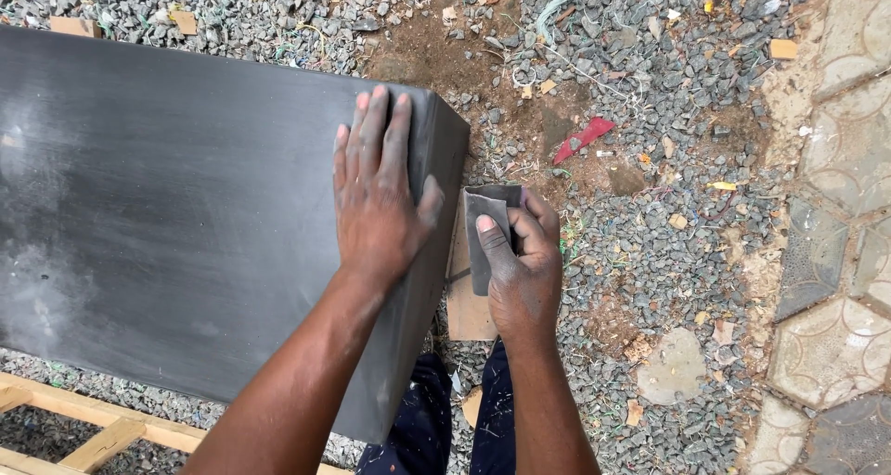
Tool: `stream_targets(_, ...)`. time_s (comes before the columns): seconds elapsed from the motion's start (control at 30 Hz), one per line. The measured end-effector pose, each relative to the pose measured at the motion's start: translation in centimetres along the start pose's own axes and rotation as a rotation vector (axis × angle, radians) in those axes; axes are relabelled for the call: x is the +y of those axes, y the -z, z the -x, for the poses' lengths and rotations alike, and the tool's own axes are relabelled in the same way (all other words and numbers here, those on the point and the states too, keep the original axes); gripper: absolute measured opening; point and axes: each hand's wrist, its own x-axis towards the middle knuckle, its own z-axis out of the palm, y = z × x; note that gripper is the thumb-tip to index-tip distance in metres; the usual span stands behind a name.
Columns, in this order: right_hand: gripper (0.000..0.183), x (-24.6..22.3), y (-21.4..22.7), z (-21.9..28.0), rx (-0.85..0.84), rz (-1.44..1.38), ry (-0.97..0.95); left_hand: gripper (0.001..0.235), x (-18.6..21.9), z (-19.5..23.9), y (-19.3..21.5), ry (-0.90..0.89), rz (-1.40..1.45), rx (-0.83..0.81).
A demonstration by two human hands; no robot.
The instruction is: The person uses a sanding block to smooth the edge of a large, dark metal sheet. They hold the sheet steady with their left hand while moving the sanding block back and forth along the edge with their right hand.
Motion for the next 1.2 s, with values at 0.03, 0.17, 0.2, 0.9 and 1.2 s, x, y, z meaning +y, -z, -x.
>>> stream_targets(0.03, 0.034, -0.6, 0.2, 0.2, 0.001, -0.001, 0.004, 0.086, 0.1, 1.2, 0.1, -0.001, 0.0, 0.004)
stream_targets(0.17, 0.017, -2.1, 0.7, 0.5, 0.017, -0.02, 0.158, 0.086, 0.3, 4.7, 0.5, 0.132, -0.022, -0.036)
stream_targets(0.2, 0.014, -2.2, 0.6, 0.5, 0.047, 0.02, 0.186, 0.085, 0.3, 5.3, 0.6, 0.166, -0.028, -0.038)
stream_targets(0.9, 0.027, -3.4, -2.7, 0.0, 0.016, -0.069, -0.044, 0.017, -3.8, -9.3, -0.3, -0.071, 0.282, -0.152)
stream_targets(1.2, 0.045, -5.5, -7.4, 2.6, 0.073, -0.014, 0.024, 0.038, -2.2, -8.0, 0.4, -0.019, -0.081, 0.167)
